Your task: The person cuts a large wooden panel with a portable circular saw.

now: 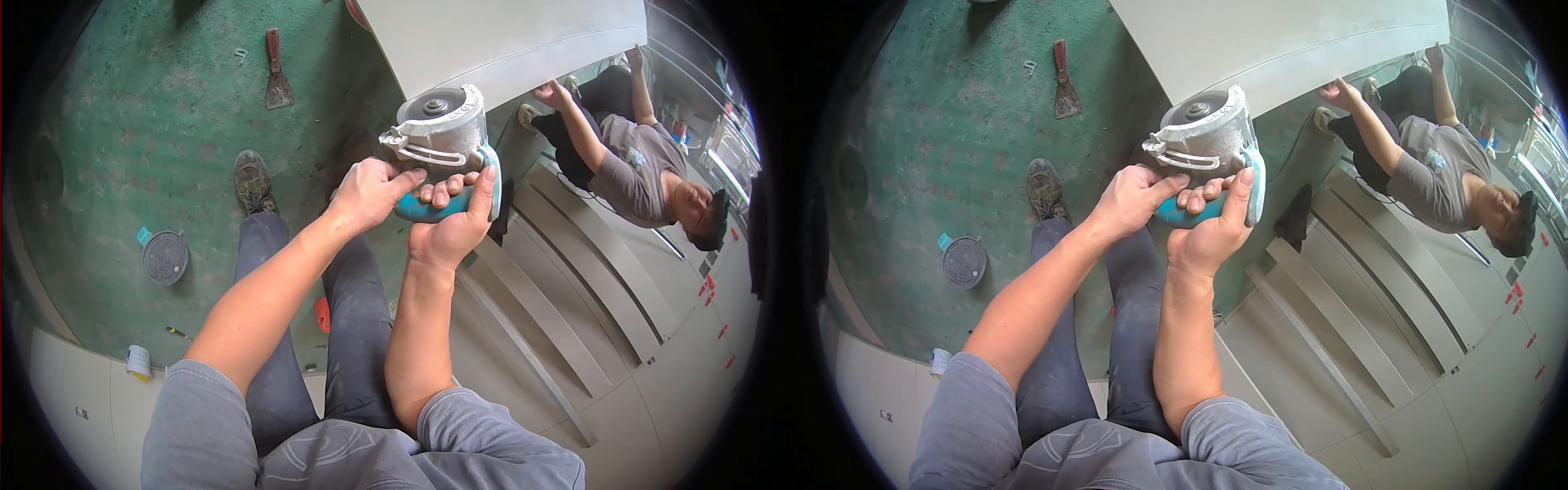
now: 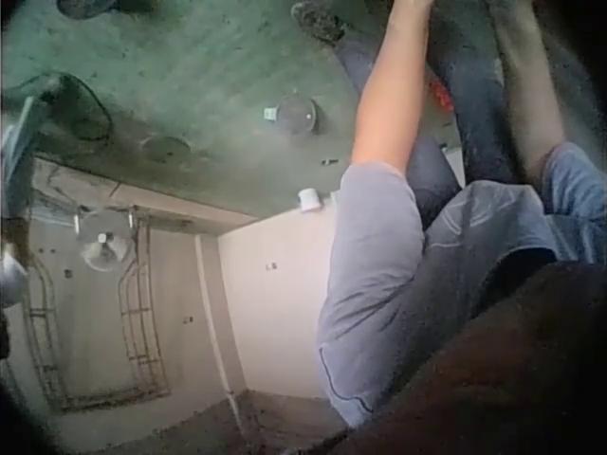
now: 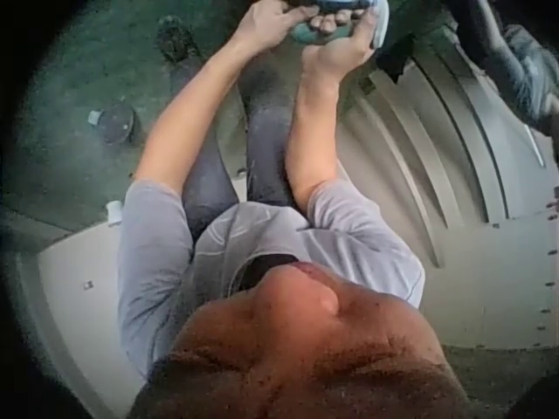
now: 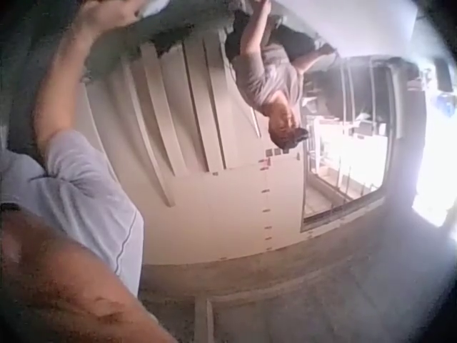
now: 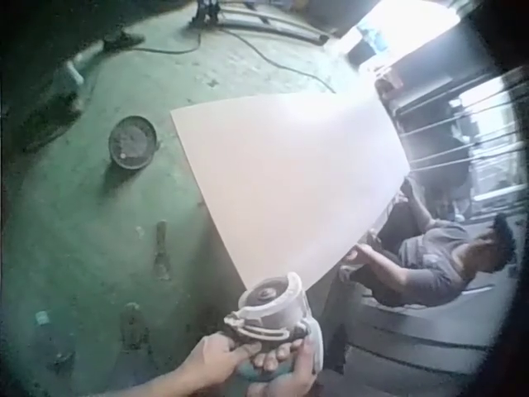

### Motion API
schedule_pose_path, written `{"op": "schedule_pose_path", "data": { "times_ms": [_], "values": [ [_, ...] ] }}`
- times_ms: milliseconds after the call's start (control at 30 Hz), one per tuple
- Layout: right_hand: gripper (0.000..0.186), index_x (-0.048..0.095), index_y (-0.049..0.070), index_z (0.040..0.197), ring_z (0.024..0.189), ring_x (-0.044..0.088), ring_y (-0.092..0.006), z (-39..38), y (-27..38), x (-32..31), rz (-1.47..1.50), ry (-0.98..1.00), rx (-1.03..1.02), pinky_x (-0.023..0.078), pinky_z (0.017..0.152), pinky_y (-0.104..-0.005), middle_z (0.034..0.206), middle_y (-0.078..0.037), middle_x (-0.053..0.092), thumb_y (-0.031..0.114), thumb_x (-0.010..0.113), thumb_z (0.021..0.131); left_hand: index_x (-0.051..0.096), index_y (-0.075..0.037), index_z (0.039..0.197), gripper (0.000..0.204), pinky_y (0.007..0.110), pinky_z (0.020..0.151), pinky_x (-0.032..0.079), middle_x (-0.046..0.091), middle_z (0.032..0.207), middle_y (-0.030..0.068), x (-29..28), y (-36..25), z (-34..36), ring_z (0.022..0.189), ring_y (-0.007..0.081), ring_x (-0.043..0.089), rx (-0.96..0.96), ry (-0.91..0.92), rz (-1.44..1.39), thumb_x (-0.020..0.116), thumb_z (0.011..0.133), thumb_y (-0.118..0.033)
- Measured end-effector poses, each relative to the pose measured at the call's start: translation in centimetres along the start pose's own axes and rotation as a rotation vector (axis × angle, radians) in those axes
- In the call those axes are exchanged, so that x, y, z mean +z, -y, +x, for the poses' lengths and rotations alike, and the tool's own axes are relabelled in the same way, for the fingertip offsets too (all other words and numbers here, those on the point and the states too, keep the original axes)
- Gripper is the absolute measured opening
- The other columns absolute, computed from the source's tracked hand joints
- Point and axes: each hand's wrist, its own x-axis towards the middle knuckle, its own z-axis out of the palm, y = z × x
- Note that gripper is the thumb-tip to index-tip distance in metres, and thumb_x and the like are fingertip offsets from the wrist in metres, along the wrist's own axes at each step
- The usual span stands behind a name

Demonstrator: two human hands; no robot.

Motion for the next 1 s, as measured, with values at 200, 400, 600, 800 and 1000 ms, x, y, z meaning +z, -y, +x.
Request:
{"op": "schedule_pose_path", "data": {
  "times_ms": [200,400,600,800,1000],
  "values": [
    [0.027,0.054,0.011,0.093,0.051,0.048,-0.0068,0.5,-12.5,8.9,0.015,-0.027,-0.045,0.045,0.05,-0.0253,0.069,0.002,0.053,0.034,0.06,0.106,0.068,0.01,0.075,0.052,0.033,0.055,0.044,0.057,0.061,0.0074,-13.8,3.2,5.9,0.057,0.0153,0.047,0.036,0.028,-0.017,0.069,0.092,-0.04],
    [0.027,0.054,0.011,0.094,0.051,0.048,-0.0065,2.8,-17.3,12.6,0.003,-0.032,-0.061,0.043,0.049,-0.0247,0.068,0.003,0.052,0.035,0.06,0.105,0.067,0.01,0.074,0.053,0.034,0.055,0.045,0.057,0.061,0.0076,-18.7,4.3,10.3,0.057,0.0154,0.047,0.045,0.037,-0.041,0.069,0.092,-0.04],
    [0.026,0.054,0.01,0.095,0.049,0.047,-0.0066,6.1,-13.8,11.4,0.027,-0.025,-0.061,0.044,0.047,-0.0246,0.068,0.002,0.052,0.033,0.059,0.107,0.071,0.006,0.074,0.043,0.025,0.056,0.044,0.062,0.066,0.0017,-14.8,1.5,11.9,0.061,0.0085,0.049,-0.009,0.048,0.014,0.07,0.094,-0.032],
    [0.027,0.054,0.012,0.094,0.051,0.047,-0.0064,8.5,-9.8,9.8,-0.006,-0.008,-0.049,0.043,0.05,-0.0252,0.068,0.004,0.052,0.036,0.062,0.104,0.07,0.006,0.072,0.045,0.026,0.054,0.042,0.06,0.064,0.0018,-10.5,-0.3,12.9,0.06,0.0085,0.048,0.01,0.024,0.011,0.071,0.094,-0.034],
    [0.026,0.055,0.012,0.094,0.05,0.047,-0.0066,7.4,-9.6,10.1,-0.005,-0.017,-0.039,0.043,0.049,-0.0252,0.068,0.003,0.052,0.035,0.062,0.104,0.067,0.011,0.074,0.054,0.033,0.056,0.046,0.058,0.062,0.0082,-10.9,-0.9,11.4,0.057,0.0156,0.049,0.003,0.029,-0.01,0.069,0.092,-0.04]
  ]
}}
